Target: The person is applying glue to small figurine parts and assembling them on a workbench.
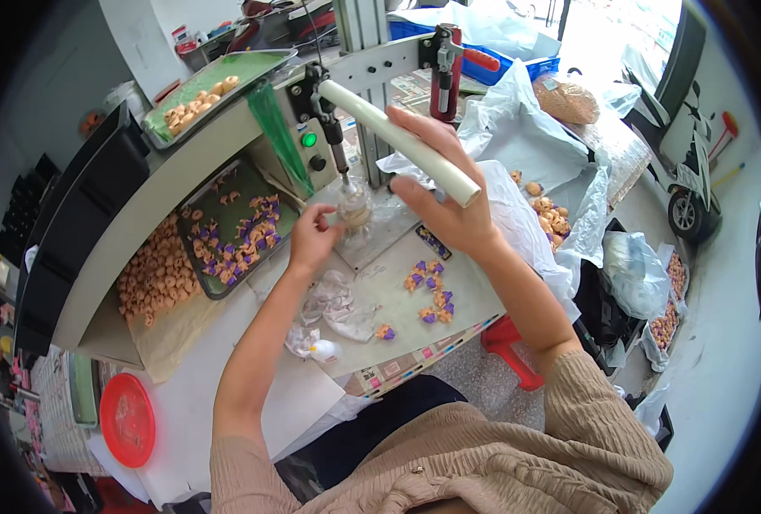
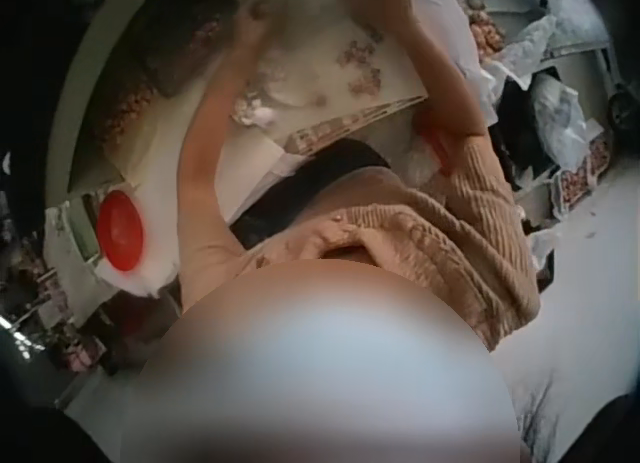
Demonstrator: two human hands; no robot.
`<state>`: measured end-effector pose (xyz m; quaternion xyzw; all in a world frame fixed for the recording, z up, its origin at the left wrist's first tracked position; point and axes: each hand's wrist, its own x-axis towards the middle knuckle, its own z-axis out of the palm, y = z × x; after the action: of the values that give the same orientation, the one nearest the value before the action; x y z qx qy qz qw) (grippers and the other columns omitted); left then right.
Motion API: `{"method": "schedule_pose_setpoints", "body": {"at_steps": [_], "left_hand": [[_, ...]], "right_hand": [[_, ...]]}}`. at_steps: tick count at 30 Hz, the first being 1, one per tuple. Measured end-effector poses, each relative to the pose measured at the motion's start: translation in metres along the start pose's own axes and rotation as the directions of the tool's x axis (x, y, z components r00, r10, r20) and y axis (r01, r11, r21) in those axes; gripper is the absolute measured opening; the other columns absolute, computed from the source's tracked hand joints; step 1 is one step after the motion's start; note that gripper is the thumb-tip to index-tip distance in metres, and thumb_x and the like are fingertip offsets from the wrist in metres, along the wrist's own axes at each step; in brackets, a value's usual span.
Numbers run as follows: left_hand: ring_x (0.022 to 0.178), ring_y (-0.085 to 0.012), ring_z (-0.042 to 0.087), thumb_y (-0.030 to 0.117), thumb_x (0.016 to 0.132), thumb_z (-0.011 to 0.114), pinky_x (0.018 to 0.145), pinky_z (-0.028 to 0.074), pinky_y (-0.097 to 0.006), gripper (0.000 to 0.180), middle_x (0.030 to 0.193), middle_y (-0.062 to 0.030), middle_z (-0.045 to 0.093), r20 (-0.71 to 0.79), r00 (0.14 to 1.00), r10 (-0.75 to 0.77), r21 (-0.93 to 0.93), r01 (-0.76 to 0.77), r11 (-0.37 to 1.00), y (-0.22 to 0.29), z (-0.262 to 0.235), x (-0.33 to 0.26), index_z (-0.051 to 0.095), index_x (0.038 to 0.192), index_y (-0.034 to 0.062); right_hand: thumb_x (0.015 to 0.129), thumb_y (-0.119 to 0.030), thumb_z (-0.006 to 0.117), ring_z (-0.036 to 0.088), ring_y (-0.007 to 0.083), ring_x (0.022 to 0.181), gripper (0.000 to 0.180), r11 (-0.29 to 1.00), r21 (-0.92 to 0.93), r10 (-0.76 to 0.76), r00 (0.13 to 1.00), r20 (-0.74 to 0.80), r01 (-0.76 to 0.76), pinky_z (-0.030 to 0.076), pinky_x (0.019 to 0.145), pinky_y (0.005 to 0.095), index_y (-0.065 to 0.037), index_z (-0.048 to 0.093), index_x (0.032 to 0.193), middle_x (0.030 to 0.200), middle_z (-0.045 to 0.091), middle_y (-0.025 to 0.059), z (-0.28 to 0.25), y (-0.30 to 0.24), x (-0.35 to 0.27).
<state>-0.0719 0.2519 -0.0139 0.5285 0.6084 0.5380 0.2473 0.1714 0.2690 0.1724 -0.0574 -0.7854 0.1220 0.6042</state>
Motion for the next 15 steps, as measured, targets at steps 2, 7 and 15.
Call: {"method": "schedule_pose_setpoints", "body": {"at_steps": [2,7,15], "left_hand": [[0.05,-0.0046,0.041,0.008,0.079,0.071,0.04,0.034,-0.022,0.028,0.069,0.0046,0.044,0.025,0.975,-0.22,-0.173,0.221,0.96,0.048,-0.003,-0.02,0.061,0.105,0.0043],[0.051,-0.0021,0.04,0.006,0.088,0.063,0.04,0.032,-0.019,0.021,0.072,0.0048,0.046,0.052,0.948,-0.315,-0.37,0.311,0.875,0.061,-0.05,-0.059,0.057,0.108,0.0043],[0.051,-0.0023,0.04,0.008,0.092,0.059,0.041,0.033,-0.018,0.017,0.071,0.004,0.047,-0.036,0.875,-0.483,-0.517,0.397,0.758,0.044,-0.102,-0.128,0.055,0.107,0.0045]], "right_hand": [[0.086,-0.016,0.066,0.061,0.0275,0.104,0.031,0.991,-0.082,0.101,0.993,-0.061,-0.106,0.047,0.089,0.0355,-0.002,0.063,0.113,0.111,0.067,0.0104,-0.019,0.019,-0.013],[0.081,-0.014,0.064,0.065,0.0215,0.096,0.02,0.789,-0.454,0.471,0.882,0.013,-0.414,0.05,0.08,0.0325,-0.005,0.07,0.098,0.101,0.069,0.0111,-0.085,0.117,-0.005],[0.073,-0.014,0.06,0.066,0.0349,0.086,0.015,0.604,-0.673,0.705,0.681,0.2,-0.428,0.051,0.079,0.0414,-0.008,0.071,0.082,0.087,0.068,0.0181,-0.04,0.292,0.005]]}}
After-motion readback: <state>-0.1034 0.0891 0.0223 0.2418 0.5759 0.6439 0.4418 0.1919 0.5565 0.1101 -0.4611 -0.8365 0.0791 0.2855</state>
